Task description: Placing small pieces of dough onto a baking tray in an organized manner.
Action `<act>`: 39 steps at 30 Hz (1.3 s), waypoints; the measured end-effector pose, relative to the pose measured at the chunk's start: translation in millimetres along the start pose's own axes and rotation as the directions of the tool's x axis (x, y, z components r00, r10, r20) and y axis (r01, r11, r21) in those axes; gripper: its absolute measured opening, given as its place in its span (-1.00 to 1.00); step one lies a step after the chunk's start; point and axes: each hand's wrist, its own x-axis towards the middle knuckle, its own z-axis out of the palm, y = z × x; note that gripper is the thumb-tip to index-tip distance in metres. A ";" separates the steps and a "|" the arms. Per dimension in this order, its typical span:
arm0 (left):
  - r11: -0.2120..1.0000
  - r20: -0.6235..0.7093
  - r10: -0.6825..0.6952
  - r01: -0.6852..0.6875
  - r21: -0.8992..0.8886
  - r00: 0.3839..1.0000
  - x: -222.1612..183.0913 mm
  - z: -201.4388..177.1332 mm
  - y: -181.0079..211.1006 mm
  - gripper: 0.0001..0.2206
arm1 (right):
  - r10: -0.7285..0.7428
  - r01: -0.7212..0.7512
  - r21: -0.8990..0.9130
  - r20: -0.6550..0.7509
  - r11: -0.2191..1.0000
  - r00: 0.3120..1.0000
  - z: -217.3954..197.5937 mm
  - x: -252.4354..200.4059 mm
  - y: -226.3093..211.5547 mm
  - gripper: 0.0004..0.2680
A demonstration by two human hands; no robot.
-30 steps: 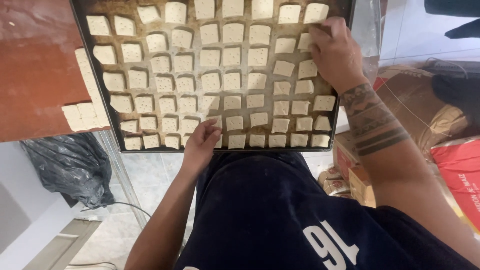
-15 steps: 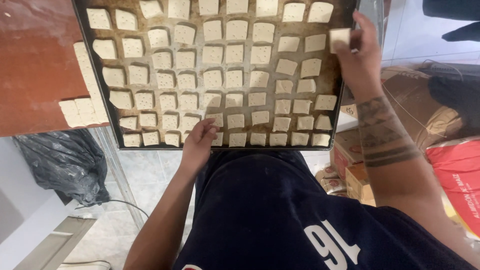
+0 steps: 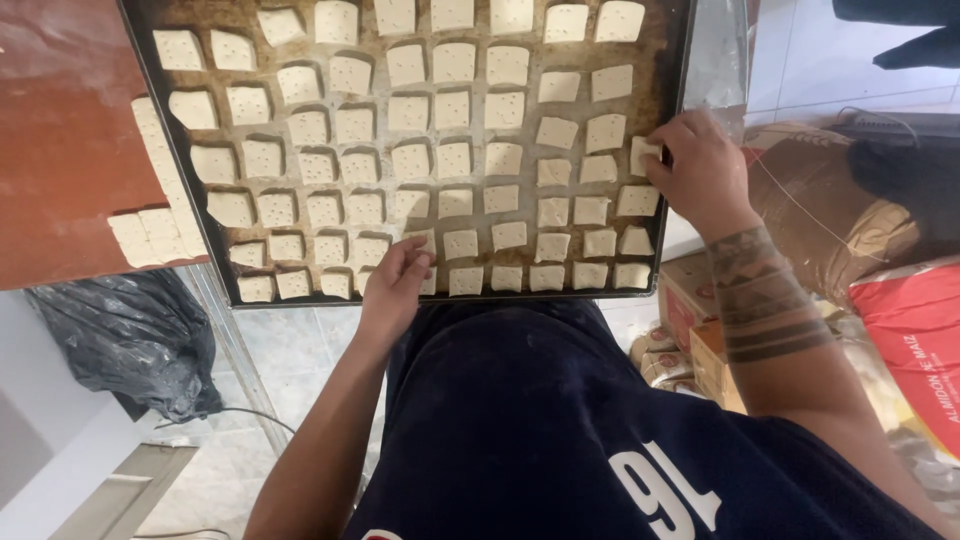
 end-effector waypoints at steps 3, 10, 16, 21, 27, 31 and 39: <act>0.999 -0.010 -0.015 0.015 0.029 1.000 -4.6 -1.5 8.1 -0.65 | 0.013 -0.021 -0.070 -0.099 0.997 0.995 0.4 0.5 -4.4 -0.78; 0.996 -0.043 -0.076 0.077 0.033 0.996 -1.4 1.2 -1.3 -0.63 | 0.041 0.015 0.269 -0.201 0.963 0.979 -13.5 33.2 -17.7 -0.74; 0.983 -0.048 -0.179 0.181 0.040 0.983 -7.3 3.2 9.4 -0.60 | -0.338 0.378 0.099 -0.286 0.920 0.897 -12.1 79.4 -48.7 -0.83; 0.995 -0.072 -0.090 0.092 0.035 0.993 -3.0 -0.2 -3.6 -0.60 | -0.427 0.432 -0.023 -0.210 0.901 0.879 1.4 102.5 -67.3 -0.79; 0.988 -0.070 -0.155 0.153 -0.038 0.985 -10.8 -7.1 4.0 -0.59 | -0.391 0.417 0.036 -0.279 0.908 0.877 14.9 106.1 -70.0 -0.81; 0.988 -0.056 -0.155 0.153 -0.032 0.986 -9.5 -8.9 3.8 -0.58 | -0.386 0.414 0.059 -0.263 0.908 0.884 15.3 107.2 -70.0 -0.81; 0.996 -0.082 -0.090 0.087 -0.038 0.993 3.6 -11.3 -8.8 -0.58 | -0.105 0.119 0.259 -0.067 0.958 0.992 -20.9 93.5 -45.7 -0.69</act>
